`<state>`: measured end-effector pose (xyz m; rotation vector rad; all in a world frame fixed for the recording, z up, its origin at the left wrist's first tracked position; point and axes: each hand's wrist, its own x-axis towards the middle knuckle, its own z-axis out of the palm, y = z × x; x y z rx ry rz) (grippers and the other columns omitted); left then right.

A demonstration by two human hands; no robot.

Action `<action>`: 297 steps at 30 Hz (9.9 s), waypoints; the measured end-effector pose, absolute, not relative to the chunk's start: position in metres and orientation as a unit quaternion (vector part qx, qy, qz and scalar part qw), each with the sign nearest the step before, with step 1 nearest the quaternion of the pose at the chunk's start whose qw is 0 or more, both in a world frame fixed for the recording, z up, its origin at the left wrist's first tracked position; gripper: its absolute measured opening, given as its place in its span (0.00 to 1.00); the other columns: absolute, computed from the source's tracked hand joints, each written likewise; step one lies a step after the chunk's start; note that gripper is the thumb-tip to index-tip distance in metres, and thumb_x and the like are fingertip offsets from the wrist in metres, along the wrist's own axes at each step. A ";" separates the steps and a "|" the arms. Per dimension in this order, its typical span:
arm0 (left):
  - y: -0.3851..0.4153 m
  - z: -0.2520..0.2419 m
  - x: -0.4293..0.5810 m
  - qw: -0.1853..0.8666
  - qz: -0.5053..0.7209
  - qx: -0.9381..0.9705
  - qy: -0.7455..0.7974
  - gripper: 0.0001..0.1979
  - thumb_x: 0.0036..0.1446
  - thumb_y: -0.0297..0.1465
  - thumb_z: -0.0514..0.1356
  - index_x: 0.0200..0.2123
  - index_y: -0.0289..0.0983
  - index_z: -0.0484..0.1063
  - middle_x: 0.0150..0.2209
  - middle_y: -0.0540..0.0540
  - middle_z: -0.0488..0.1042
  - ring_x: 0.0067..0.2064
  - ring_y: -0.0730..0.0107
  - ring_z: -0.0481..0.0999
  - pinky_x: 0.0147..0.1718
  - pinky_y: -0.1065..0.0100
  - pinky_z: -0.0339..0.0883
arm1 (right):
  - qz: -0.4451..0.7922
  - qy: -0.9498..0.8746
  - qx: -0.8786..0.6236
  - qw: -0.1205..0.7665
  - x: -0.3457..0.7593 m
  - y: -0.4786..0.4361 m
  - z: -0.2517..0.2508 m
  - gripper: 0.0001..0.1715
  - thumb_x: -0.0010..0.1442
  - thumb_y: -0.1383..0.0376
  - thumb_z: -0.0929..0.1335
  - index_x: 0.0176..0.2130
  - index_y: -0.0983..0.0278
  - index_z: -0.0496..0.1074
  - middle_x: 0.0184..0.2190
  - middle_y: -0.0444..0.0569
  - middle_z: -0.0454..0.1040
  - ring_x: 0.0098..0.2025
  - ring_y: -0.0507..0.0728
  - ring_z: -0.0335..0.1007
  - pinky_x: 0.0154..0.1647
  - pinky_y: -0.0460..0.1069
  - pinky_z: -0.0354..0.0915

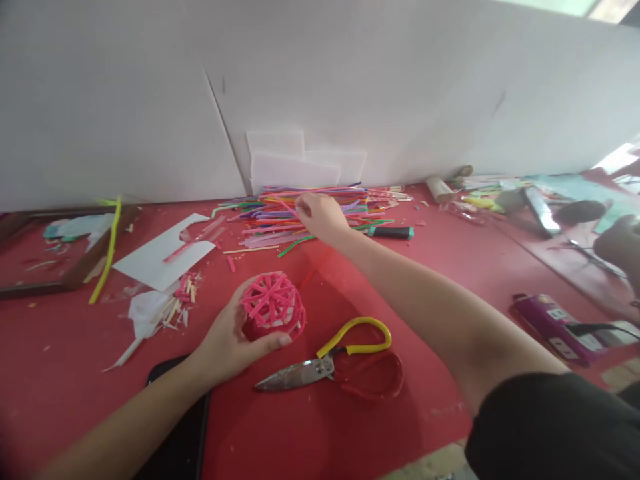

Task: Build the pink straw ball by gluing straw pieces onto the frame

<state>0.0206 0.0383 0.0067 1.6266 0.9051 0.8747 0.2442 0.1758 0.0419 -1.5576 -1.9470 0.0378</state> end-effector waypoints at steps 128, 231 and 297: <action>0.044 0.003 0.011 0.617 0.424 0.613 0.253 0.34 0.51 0.26 0.72 0.60 0.48 0.68 0.62 0.46 0.72 0.61 0.63 0.73 0.57 0.70 0.70 | 0.067 -0.849 -0.356 0.384 0.255 -0.001 0.038 0.05 0.65 0.71 0.69 0.42 0.65 0.75 0.35 0.48 0.79 0.36 0.52 0.73 0.40 0.47 0.70; 0.048 0.007 0.009 0.734 0.314 0.568 0.199 0.49 0.48 0.35 0.75 0.68 0.52 0.52 0.64 0.41 0.60 0.67 0.48 0.60 0.63 0.52 0.57 | 0.652 -0.299 -0.377 0.586 0.214 0.010 0.022 0.15 0.46 0.66 0.80 0.35 0.61 0.78 0.34 0.42 0.83 0.36 0.48 0.78 0.40 0.43 0.72; 0.042 0.008 0.011 0.501 0.336 0.749 0.274 0.33 0.49 0.36 0.73 0.57 0.42 0.64 0.54 0.41 0.68 0.57 0.52 0.70 0.60 0.52 0.64 | 0.457 -0.571 -0.537 0.420 0.234 0.003 0.008 0.16 0.54 0.65 0.69 0.45 0.60 0.69 0.35 0.43 0.76 0.34 0.53 0.72 0.38 0.50 0.67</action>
